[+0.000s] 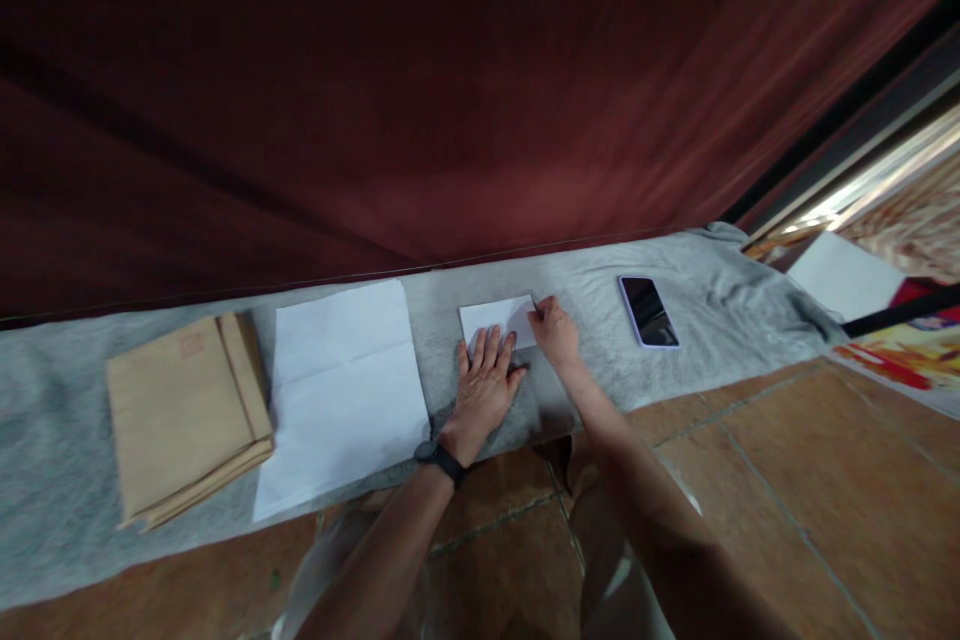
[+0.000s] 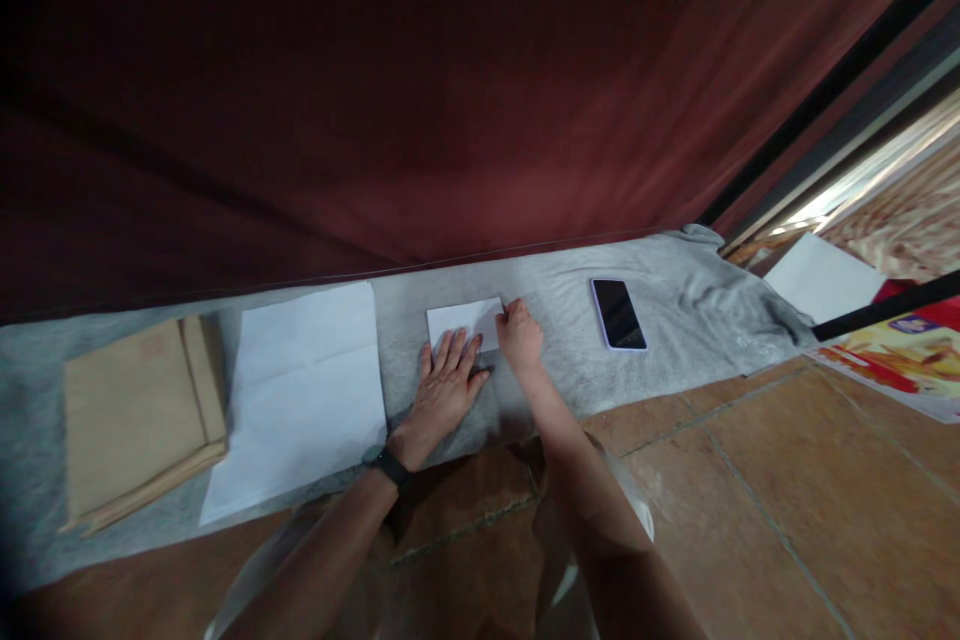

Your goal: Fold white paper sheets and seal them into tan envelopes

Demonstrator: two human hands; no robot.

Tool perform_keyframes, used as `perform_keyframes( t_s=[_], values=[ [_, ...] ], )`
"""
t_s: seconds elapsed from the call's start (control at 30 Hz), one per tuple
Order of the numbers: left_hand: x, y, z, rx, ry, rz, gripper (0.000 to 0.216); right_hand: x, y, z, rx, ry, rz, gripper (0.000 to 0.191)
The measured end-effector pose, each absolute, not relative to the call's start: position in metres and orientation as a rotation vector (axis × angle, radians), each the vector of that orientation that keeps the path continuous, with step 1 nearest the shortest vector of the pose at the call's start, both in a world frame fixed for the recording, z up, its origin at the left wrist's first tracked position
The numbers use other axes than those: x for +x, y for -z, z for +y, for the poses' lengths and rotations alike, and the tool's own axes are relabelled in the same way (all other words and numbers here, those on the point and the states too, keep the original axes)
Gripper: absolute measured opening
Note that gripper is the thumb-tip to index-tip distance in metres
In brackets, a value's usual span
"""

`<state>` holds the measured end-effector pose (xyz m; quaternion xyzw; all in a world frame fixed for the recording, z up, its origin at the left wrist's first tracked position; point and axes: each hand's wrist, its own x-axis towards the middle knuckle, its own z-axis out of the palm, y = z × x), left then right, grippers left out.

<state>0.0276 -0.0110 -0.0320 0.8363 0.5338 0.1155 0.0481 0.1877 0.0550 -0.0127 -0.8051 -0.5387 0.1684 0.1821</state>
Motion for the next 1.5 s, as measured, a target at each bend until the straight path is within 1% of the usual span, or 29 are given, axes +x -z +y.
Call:
perform_keyframes(
  t_s=[0.07, 0.17, 0.23, 0.33, 0.43, 0.53, 0.6, 0.7, 0.73, 0.77, 0.87, 1.0, 1.13, 1.2, 1.3, 1.4, 1.5],
  values=[
    [0.028, 0.030, -0.011, 2.534, -0.368, 1.627, 0.059, 0.192, 0.017, 0.057, -2.206, -0.553, -1.472, 0.027],
    [0.026, 0.026, -0.009, 2.461, -0.436, 1.628, 0.062, 0.200, 0.023, 0.063, -1.979, -0.768, -1.337, 0.027],
    [0.023, 0.024, -0.004, 2.346, -0.538, 1.618, 0.064, 0.206, 0.025, 0.066, -1.813, -0.910, -1.281, 0.021],
    [0.015, 0.024, 0.008, 2.036, -0.807, 1.593, 0.070, 0.214, 0.023, 0.067, -1.661, -1.044, -1.297, 0.011],
    [0.004, 0.022, 0.020, 1.652, -1.069, 1.525, 0.077, 0.224, 0.015, 0.061, -1.521, -1.143, -1.322, 0.022],
    [-0.005, 0.015, 0.027, 1.344, -1.169, 1.416, 0.084, 0.235, 0.007, 0.050, -1.309, -1.228, -1.361, 0.032],
    [-0.010, 0.007, 0.027, 1.316, -1.106, 1.352, 0.076, 0.243, 0.003, 0.042, -1.224, -1.247, -1.408, 0.032],
    [-0.016, -0.003, 0.021, 1.583, -0.868, 1.256, 0.042, 0.253, -0.001, 0.031, -1.203, -1.247, -1.507, 0.027],
    [-0.017, -0.005, 0.018, 1.709, -0.781, 1.237, 0.034, 0.255, -0.001, 0.027, -1.209, -1.248, -1.541, 0.025],
    [-0.017, -0.005, 0.014, 1.842, -0.699, 1.233, 0.033, 0.258, 0.000, 0.024, -1.221, -1.249, -1.581, 0.022],
    [-0.018, -0.002, 0.001, 2.233, -0.478, 1.227, 0.045, 0.270, 0.002, 0.018, -1.255, -1.263, -1.769, 0.016],
    [-0.020, 0.007, -0.012, 2.509, -0.303, 1.072, 0.056, 0.289, 0.001, 0.015, -1.319, -1.272, -1.959, 0.028],
    [-0.023, 0.009, -0.016, 2.565, -0.292, 1.037, 0.066, 0.281, -0.001, 0.019, -1.364, -1.075, -1.915, 0.032],
    [-0.023, 0.009, -0.017, 2.586, -0.275, 1.020, 0.067, 0.258, 0.002, 0.019, -1.296, -1.002, -1.959, 0.038],
    [-0.022, 0.007, -0.017, 2.618, -0.258, 0.980, 0.064, 0.214, 0.014, 0.016, -1.162, -0.873, -2.213, 0.045],
    [-0.022, 0.006, -0.017, 2.616, -0.270, 0.948, 0.060, 0.184, 0.023, 0.011, -1.217, -0.712, -2.432, 0.047],
    [-0.025, 0.004, -0.017, 2.607, -0.276, 0.914, 0.061, 0.177, 0.025, 0.011, -1.295, -0.587, -2.528, 0.047]
  ],
)
